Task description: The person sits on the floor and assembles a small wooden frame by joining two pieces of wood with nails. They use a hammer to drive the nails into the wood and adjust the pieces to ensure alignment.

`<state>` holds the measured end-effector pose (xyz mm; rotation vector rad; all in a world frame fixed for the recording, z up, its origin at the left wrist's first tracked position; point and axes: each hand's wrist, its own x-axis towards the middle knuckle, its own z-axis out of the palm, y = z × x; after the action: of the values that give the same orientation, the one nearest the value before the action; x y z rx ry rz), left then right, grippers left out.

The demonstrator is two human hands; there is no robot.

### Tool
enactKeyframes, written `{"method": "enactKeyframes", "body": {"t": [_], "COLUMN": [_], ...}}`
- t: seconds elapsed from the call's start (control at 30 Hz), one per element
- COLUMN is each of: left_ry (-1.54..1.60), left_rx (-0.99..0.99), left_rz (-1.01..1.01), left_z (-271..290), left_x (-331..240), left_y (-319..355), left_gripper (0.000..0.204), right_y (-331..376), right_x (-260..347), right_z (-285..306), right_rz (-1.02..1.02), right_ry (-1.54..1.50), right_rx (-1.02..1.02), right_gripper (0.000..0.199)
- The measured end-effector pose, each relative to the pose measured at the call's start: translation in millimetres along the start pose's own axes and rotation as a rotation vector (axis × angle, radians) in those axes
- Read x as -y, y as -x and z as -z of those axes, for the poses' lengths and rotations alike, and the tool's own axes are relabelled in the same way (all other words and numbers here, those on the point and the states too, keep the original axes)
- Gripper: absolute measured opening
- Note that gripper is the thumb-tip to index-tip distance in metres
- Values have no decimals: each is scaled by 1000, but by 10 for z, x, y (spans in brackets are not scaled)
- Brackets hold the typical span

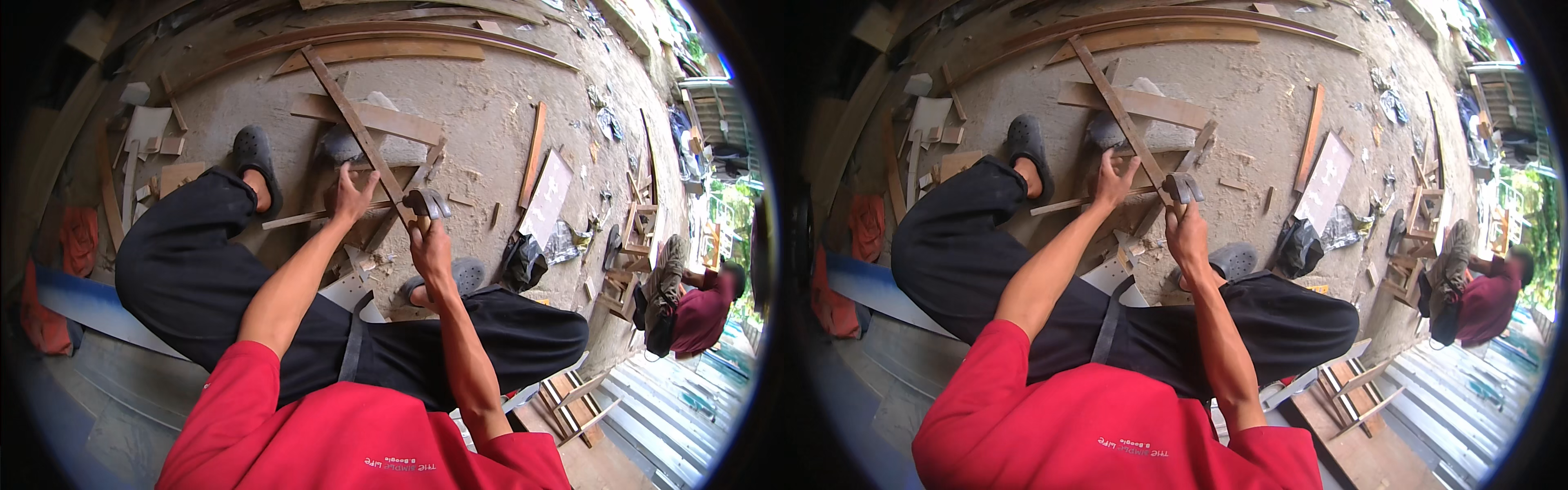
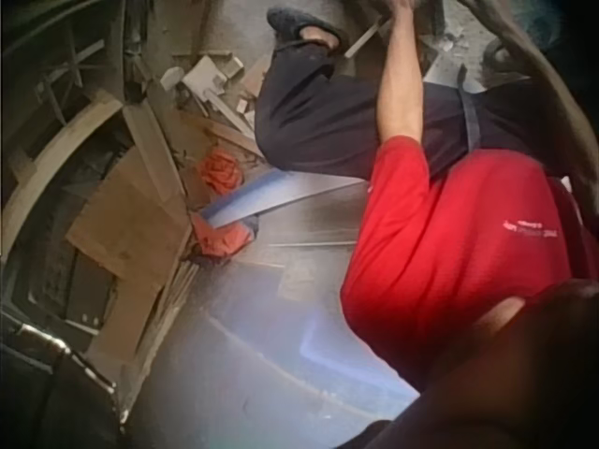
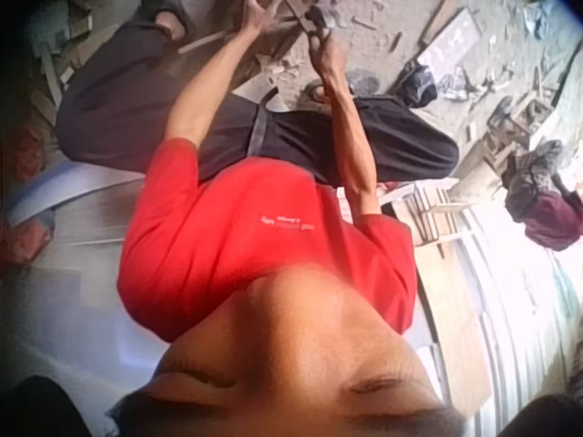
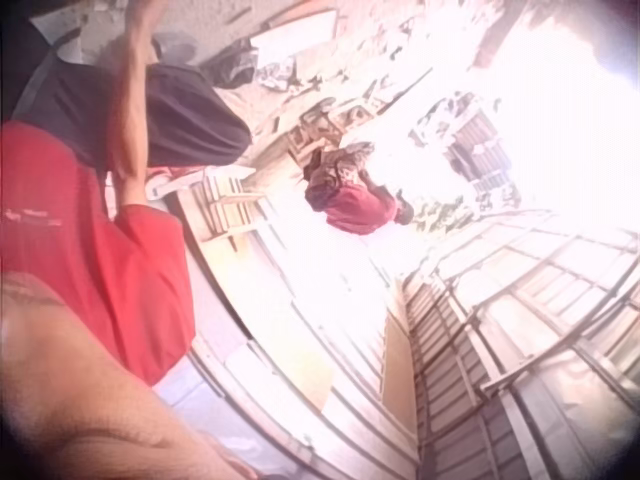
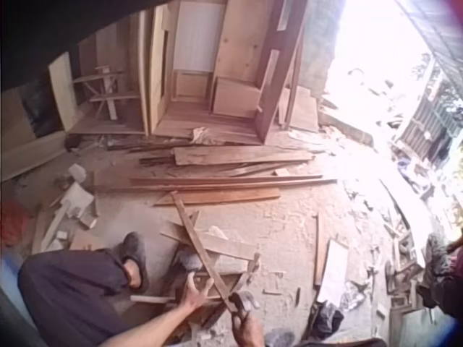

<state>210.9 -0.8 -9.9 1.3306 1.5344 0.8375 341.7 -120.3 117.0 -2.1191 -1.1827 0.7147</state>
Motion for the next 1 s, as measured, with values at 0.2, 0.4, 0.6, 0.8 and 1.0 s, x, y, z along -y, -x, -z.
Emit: {"method": "enactKeyframes", "body": {"t": [0.2, 0.4, 0.6, 0.8, 1.0], "left_ry": [-74, 122, 82, 76, 113], "left_rx": [282, 372, 358, 269, 341], "left_rz": [120, 73, 51, 16, 45], "left_z": [-140, -189, -212, -302, -187], "left_x": [-21, 172, 211, 228, 141], "left_y": [-333, -402, -400, -311, -373], "left_gripper": [77, 74, 83, 72, 77], "right_y": [12, -7, 40, 58, 17], "right_x": [335, -7, 307, 20, 228], "right_z": [133, -122, 92, -112, 50], "right_rz": [47, -78, 70, -144, 10], "right_ry": [-77, 72, -52, 182, -25], "right_rx": [-50, 53, -58, 101, -48], "right_gripper": [26, 30, 22, 31, 24]}}
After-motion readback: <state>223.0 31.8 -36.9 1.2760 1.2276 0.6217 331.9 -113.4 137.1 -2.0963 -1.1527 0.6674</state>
